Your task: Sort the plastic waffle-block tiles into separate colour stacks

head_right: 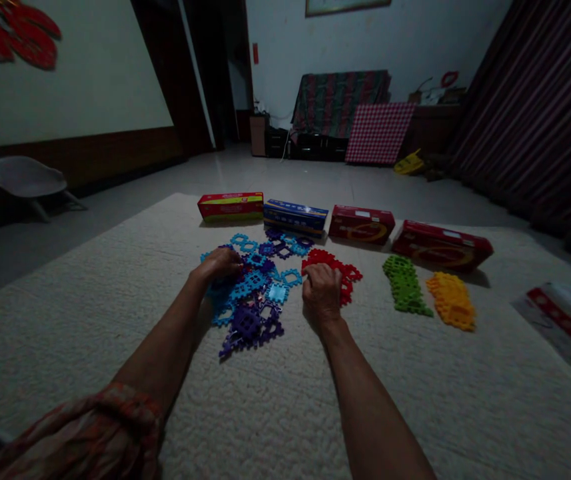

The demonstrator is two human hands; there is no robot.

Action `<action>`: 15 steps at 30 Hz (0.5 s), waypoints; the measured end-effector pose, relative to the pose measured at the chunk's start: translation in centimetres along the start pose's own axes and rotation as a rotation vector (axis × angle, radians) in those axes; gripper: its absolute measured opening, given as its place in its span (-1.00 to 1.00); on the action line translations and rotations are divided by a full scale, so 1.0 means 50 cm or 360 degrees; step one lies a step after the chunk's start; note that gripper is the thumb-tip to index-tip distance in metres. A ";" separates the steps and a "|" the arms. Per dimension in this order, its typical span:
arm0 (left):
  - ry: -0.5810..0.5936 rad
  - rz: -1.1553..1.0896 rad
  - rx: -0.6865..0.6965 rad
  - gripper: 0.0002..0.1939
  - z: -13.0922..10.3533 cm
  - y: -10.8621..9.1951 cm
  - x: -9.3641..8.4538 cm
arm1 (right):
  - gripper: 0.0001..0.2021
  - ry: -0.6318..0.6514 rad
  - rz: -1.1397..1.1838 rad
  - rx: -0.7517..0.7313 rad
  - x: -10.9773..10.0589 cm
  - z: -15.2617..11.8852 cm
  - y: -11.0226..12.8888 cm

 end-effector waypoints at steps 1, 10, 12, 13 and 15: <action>0.0011 0.0003 -0.0038 -0.73 0.002 -0.002 0.004 | -0.76 0.0010 0.0001 -0.0003 0.000 0.000 0.000; 0.0074 -0.0074 -0.0214 -0.72 0.017 0.013 0.023 | -0.78 0.0082 -0.0003 0.0021 -0.007 0.005 0.008; 0.0050 -0.0191 -0.0250 -0.74 0.019 0.026 0.019 | -0.78 0.0091 -0.0009 0.0024 -0.008 0.005 0.008; -0.0003 -0.0256 -0.0286 -0.74 0.019 0.034 0.015 | -0.78 0.0092 -0.0014 0.0025 -0.008 0.005 0.009; -0.0170 -0.0358 -0.0343 -0.73 0.018 0.047 0.004 | -0.78 0.0097 -0.0019 0.0020 -0.007 0.004 0.010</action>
Point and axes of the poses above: each hand's wrist, its own z-axis towards the middle knuckle, its own x-axis out of the palm, y = z × x, the point moved 3 cm from there along z, towards the middle knuckle, and after that the axes turned 2 degrees about z, right-handed, at the moved point
